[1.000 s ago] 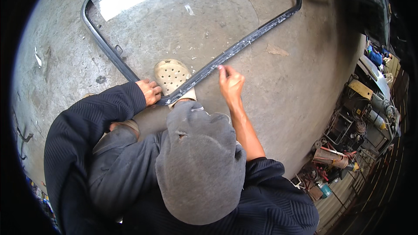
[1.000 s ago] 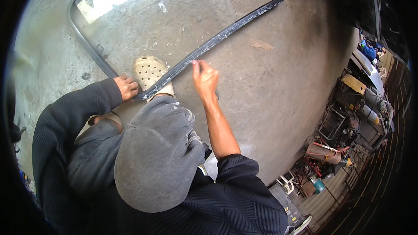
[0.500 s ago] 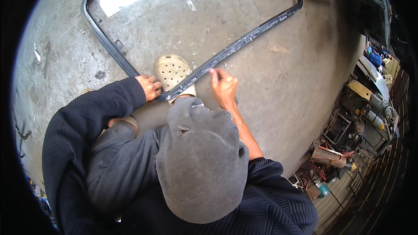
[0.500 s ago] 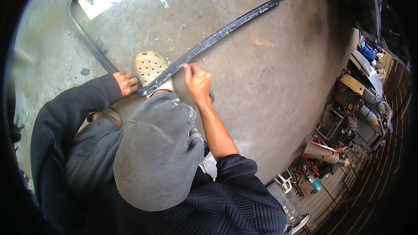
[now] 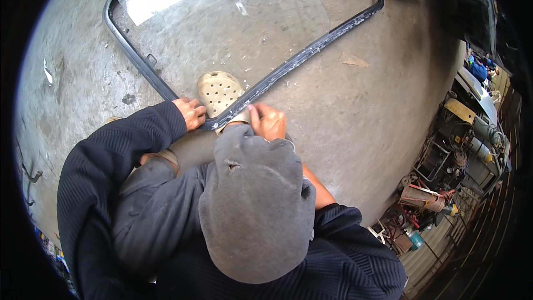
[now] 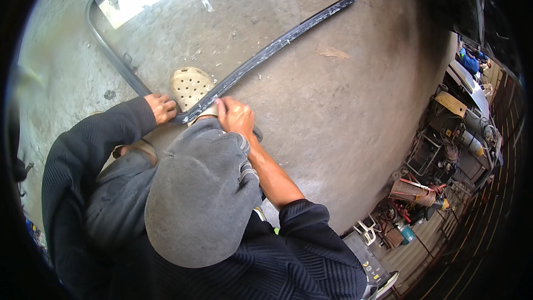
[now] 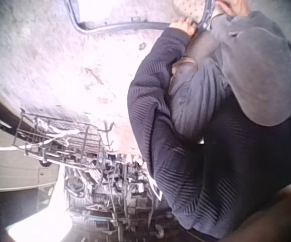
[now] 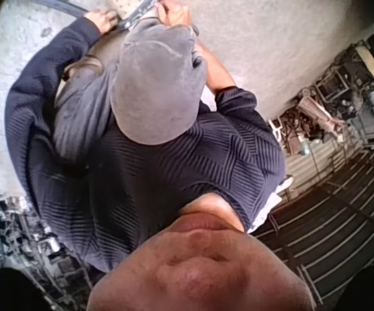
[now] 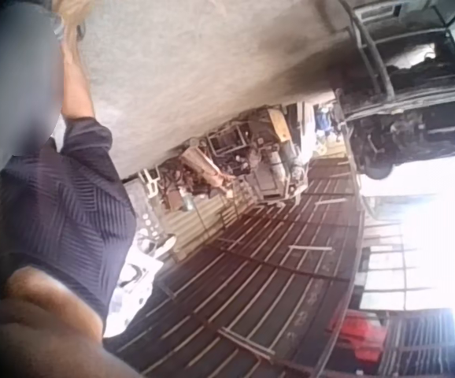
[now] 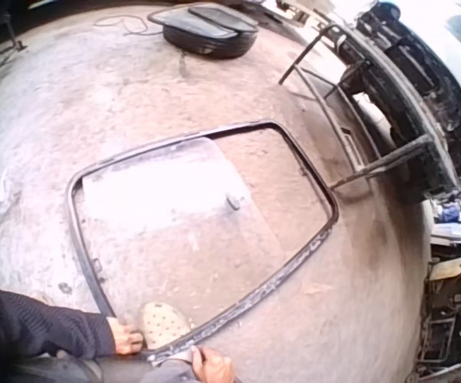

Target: The person sits on the floor and uses a metal scraper to remove old sealant from the perimeter of a car windshield frame. They work methodically along the edges, scraping away residue.

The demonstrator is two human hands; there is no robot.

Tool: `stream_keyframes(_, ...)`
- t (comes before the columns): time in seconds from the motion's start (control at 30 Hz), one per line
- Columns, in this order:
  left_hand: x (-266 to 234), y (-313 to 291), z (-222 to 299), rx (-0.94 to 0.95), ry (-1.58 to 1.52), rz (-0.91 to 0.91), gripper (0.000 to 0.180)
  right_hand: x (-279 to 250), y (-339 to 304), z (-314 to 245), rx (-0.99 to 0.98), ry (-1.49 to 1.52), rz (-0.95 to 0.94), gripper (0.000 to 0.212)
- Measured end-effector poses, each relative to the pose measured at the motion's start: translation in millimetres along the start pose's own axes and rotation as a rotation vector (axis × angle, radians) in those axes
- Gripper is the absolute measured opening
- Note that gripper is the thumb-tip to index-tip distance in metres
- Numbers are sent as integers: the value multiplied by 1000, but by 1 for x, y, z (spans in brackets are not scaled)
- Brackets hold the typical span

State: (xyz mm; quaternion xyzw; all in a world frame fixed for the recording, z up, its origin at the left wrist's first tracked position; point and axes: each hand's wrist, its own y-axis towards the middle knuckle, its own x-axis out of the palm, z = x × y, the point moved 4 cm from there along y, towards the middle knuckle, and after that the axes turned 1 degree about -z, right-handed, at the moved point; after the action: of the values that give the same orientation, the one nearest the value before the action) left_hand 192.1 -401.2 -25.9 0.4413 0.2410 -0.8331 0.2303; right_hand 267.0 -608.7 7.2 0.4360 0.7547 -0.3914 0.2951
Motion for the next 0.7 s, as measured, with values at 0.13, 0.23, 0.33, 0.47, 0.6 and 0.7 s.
stream_keyframes(0.13, -1, 1, -1, 5, -13, -4, 20, -13, 10, 8, 212, 107, -21, 25)
stream_keyframes(0.23, -1, 1, -1, 19, -17, 7, 20, -6, 8, 6, 62, 123, 68, 22)
stream_keyframes(0.33, 1, 1, 0, 5, -8, 7, 20, -1, 0, 5, 6, 96, 74, 19)
stream_keyframes(0.47, -8, 2, 0, 14, -38, 0, 20, 2, 0, 7, 20, 116, 73, 16)
stream_keyframes(0.6, -3, -1, -1, 1, -40, 10, 20, 0, 1, 3, -22, 98, 97, 16)
stream_keyframes(0.7, -7, -1, 0, 12, -37, 23, 19, 1, 0, 5, -13, 114, 105, 15)
